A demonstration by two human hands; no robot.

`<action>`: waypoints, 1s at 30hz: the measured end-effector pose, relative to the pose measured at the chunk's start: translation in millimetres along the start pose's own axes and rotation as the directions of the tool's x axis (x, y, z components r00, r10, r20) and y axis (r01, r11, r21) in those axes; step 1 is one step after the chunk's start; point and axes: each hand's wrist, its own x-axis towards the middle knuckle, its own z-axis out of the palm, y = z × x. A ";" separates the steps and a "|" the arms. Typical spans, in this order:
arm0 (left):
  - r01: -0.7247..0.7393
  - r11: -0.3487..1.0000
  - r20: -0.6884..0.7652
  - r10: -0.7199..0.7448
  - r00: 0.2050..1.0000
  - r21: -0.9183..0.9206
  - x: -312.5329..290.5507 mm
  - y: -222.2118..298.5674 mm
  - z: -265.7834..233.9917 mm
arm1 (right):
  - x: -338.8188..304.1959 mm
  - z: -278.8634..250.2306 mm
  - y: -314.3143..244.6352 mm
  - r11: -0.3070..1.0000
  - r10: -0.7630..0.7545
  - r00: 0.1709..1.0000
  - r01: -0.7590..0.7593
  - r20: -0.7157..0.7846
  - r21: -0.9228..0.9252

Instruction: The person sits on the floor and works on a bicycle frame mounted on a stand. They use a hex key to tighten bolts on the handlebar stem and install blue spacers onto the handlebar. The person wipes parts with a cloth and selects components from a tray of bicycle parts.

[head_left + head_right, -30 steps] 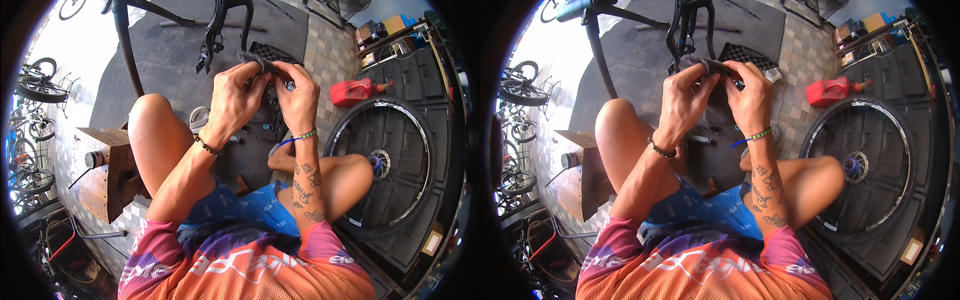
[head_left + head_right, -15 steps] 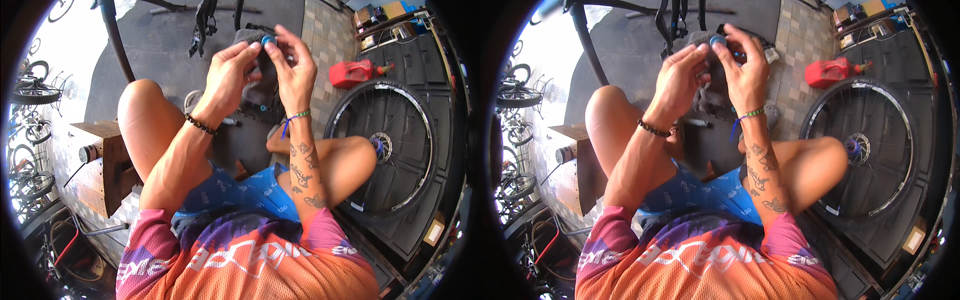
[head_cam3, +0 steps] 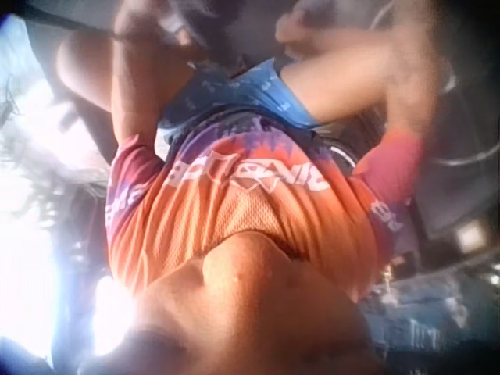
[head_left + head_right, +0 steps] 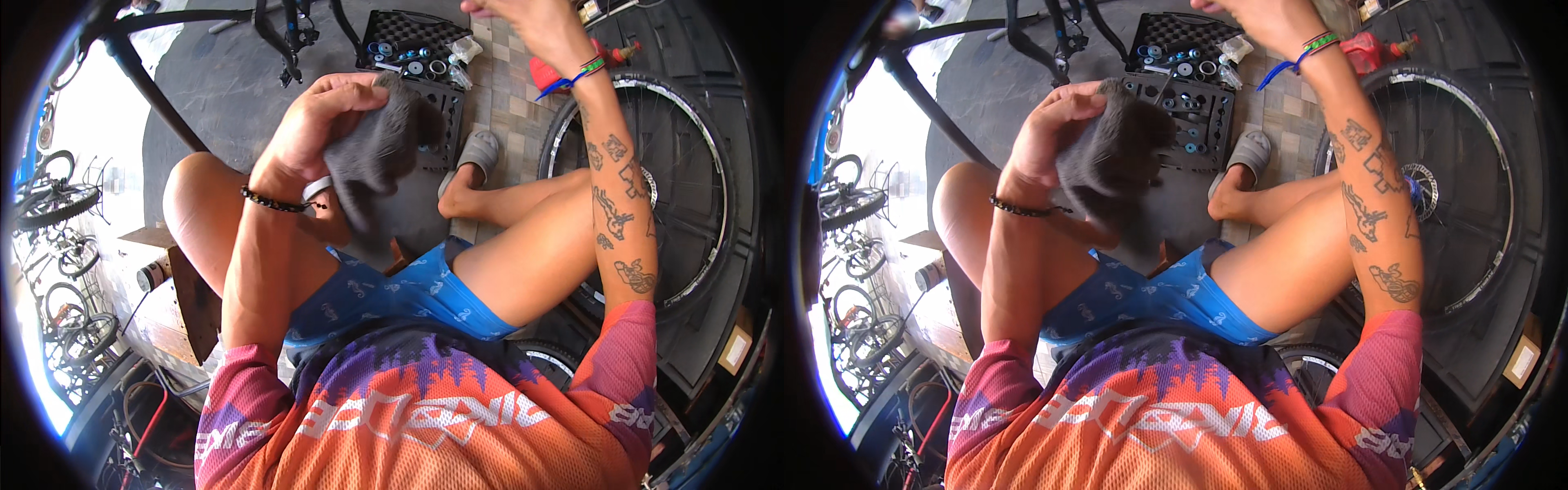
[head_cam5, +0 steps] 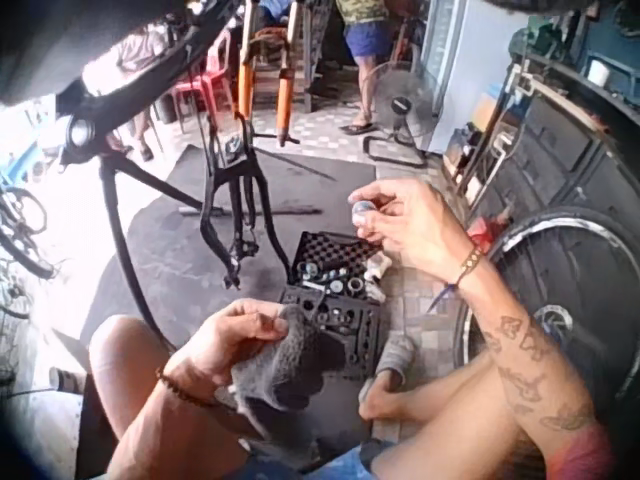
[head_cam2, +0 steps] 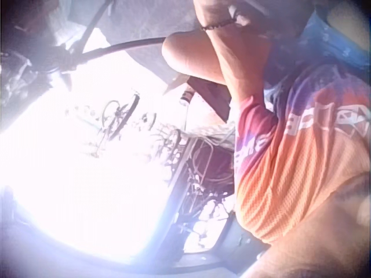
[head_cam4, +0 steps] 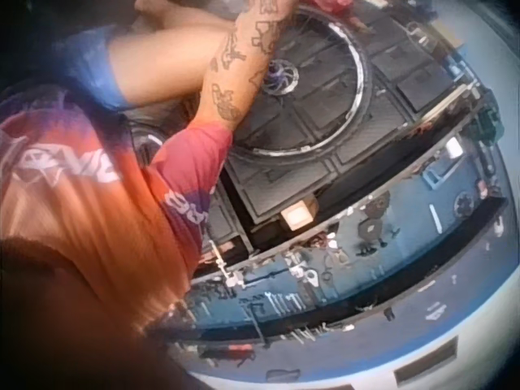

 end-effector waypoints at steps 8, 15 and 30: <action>0.474 -0.347 -0.481 0.072 0.874 0.809 71.4 -114.8 -50.3 | 2.0 -20.2 11.8 0.977 -0.055 0.980 0.092 -0.190 0.192; 0.324 -0.189 -0.307 0.114 0.945 0.927 174.1 -310.0 -94.1 | -1.3 -38.4 6.9 0.972 -0.045 0.960 0.106 -0.276 0.212; 0.406 0.902 -0.670 -0.213 0.711 0.144 199.9 -291.8 -101.7 | -2.0 -56.0 16.5 0.955 -0.228 0.880 0.285 -0.417 0.079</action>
